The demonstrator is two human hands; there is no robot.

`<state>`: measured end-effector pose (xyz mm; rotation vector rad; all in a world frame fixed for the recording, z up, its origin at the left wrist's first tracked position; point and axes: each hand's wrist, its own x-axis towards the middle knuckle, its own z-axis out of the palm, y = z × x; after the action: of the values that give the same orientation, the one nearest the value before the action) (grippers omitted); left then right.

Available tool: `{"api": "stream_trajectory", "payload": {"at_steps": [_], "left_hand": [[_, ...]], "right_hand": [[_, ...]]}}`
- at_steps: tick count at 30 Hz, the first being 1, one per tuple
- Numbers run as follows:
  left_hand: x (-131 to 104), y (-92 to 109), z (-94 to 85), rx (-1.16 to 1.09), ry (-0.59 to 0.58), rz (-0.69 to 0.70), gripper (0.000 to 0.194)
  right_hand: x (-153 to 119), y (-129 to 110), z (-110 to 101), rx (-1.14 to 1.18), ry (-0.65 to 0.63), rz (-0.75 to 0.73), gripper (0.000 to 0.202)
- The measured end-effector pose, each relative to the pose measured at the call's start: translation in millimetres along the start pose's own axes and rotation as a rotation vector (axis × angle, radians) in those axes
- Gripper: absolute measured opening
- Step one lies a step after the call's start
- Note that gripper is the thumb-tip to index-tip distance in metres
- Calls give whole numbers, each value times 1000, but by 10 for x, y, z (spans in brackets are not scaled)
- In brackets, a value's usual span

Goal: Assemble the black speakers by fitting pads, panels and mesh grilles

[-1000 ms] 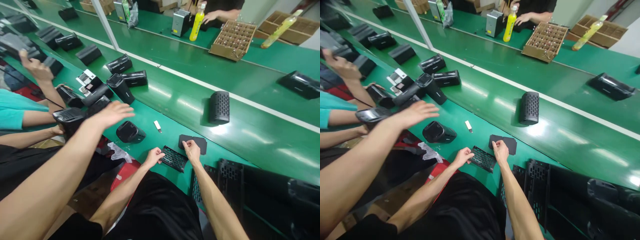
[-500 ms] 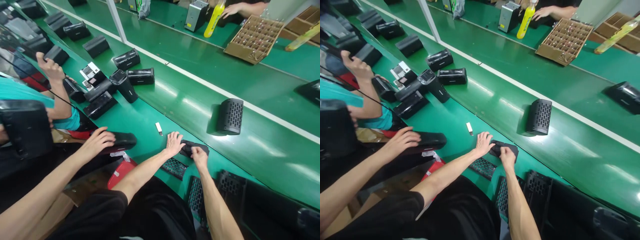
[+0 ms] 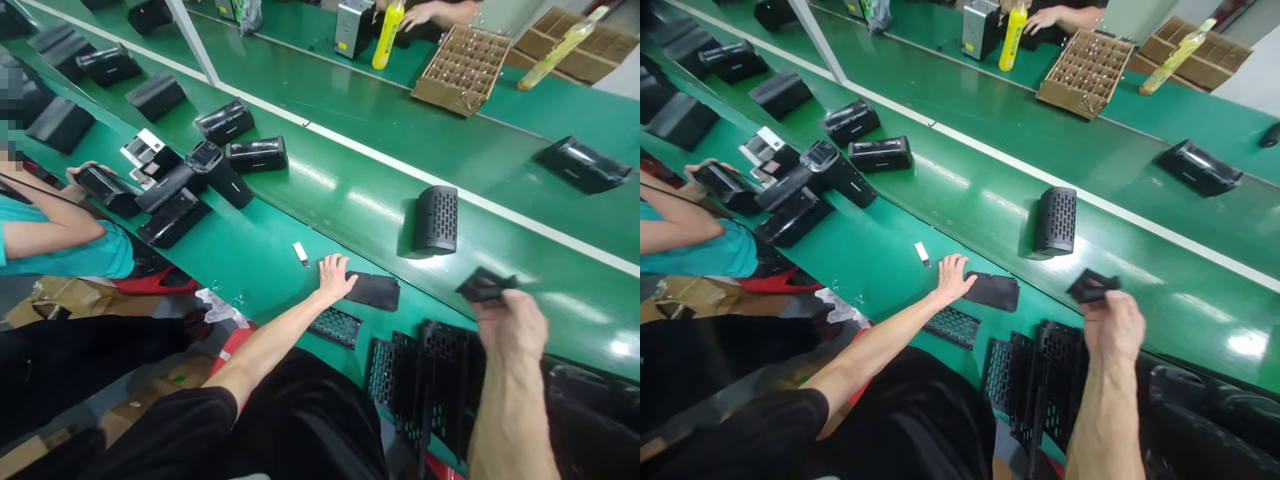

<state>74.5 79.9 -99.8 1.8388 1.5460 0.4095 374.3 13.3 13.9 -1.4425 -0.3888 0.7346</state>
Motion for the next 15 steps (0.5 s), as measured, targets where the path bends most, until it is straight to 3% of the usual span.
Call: {"api": "stream_trajectory", "payload": {"at_steps": [2, 4, 6, 7, 10, 13, 15], "left_hand": [[-92, 101, -56, -344, -78, 36, 65], [-229, 162, -102, -760, -303, 65, 76], [-383, 161, -142, -1066, -495, -7, 75], [-457, 136, -166, -1147, -527, -73, 70], [-634, 6, -273, -1134, -472, -204, 56], [-720, -134, -425, -941, -464, -181, 45], [-741, -209, -521, -797, -497, -159, 39]], "right_hand": [[-374, 114, 191, 27, -180, 183, 20], [-749, 302, 354, 100, -329, 395, 25], [-1058, 513, 440, 175, -379, 533, 22], [-1175, 613, 452, 202, -372, 569, 21], [-1369, 850, 402, 234, -344, 648, 22], [-1423, 981, 338, 163, -411, 740, 47], [-1449, 1041, 327, -35, -456, 695, 62]]}}
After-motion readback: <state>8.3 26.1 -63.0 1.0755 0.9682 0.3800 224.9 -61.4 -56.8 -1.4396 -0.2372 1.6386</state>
